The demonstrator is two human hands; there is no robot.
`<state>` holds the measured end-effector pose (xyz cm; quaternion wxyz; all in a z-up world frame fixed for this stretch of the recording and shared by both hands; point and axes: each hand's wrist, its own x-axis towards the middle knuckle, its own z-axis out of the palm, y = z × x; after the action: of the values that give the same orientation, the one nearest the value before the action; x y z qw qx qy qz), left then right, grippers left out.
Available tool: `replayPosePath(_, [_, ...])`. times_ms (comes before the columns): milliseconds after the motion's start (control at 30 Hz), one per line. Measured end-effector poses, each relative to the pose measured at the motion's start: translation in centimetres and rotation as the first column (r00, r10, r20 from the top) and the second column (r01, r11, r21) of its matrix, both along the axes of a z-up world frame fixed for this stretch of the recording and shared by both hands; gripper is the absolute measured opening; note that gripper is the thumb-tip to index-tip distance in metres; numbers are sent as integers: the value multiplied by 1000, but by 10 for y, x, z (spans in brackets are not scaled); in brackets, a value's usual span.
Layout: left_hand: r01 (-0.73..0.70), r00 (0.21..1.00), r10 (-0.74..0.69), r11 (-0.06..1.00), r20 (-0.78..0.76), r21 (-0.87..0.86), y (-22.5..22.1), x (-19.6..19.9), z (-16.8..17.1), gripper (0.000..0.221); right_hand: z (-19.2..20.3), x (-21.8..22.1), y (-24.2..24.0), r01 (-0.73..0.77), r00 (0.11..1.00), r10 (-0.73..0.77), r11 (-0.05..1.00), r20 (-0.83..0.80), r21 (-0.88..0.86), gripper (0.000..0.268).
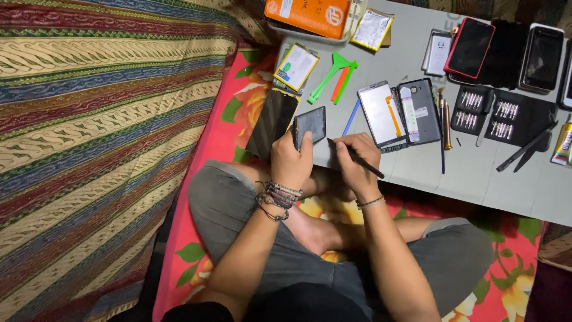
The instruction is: Assembling a smartphone by inspecting the screen and using a precision tool to adjust internal components of the chassis.
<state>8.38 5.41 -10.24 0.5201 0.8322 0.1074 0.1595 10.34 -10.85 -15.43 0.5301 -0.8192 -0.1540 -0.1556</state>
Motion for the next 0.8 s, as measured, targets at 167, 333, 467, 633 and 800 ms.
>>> replayPosePath(167, [-2, 1000, 2, 1000, -22, -29, 0, -2, 0, 23, -1, 1, 1, 2, 1000, -1, 1000, -19, 21, 10])
replayPosePath(333, [31, 1000, -31, 1000, 3, -4, -2, -4, -1, 24, 10, -1, 7, -7, 999, 9, 998, 39, -66, 9])
replayPosePath(467, [10, 1000, -10, 1000, 7, 4, 1, -1, 4, 23, 12, -3, 8, 17, 998, -13, 999, 65, -51, 9])
replayPosePath(633, [7, 1000, -8, 1000, -18, -29, 2, 1, 9, 24, 7, -3, 5, -23, 997, 27, 998, 69, -54, 8])
replayPosePath(800, [4, 1000, -4, 1000, -26, -8, 1, -1, 12, 24, 14, -2, 11, 63, 993, -57, 996, 99, -58, 10])
